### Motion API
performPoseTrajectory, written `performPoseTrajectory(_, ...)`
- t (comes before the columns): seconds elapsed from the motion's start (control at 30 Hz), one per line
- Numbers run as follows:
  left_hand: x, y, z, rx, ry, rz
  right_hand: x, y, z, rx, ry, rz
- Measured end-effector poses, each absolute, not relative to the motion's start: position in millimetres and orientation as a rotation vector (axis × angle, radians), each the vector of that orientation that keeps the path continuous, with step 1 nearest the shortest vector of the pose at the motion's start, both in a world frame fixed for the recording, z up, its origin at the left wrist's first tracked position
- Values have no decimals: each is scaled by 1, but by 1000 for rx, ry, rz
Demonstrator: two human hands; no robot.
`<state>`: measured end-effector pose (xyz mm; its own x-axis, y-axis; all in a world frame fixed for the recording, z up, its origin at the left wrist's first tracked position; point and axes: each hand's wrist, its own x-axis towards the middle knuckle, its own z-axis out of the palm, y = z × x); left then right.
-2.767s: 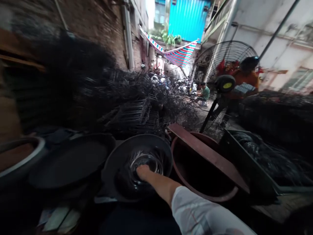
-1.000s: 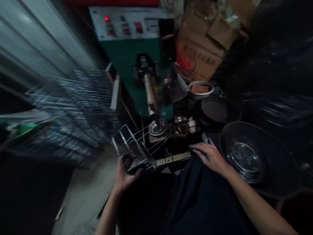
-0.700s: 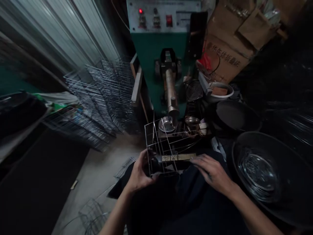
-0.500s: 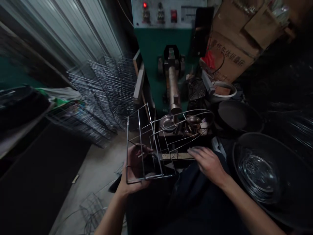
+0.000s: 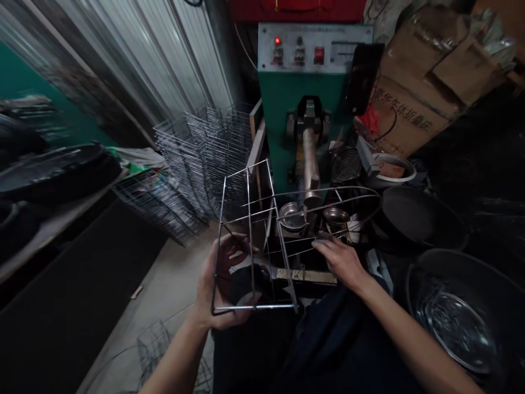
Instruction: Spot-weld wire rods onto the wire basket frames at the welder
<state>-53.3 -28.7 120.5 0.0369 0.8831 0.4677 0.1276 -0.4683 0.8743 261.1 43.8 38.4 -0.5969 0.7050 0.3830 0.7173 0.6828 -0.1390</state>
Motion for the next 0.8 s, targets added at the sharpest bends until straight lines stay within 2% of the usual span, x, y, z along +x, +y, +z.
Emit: performPoseTrajectory(0.8,-69,-4,126,1646,1030,1594,248,75,53,-1007,-2433,-11)
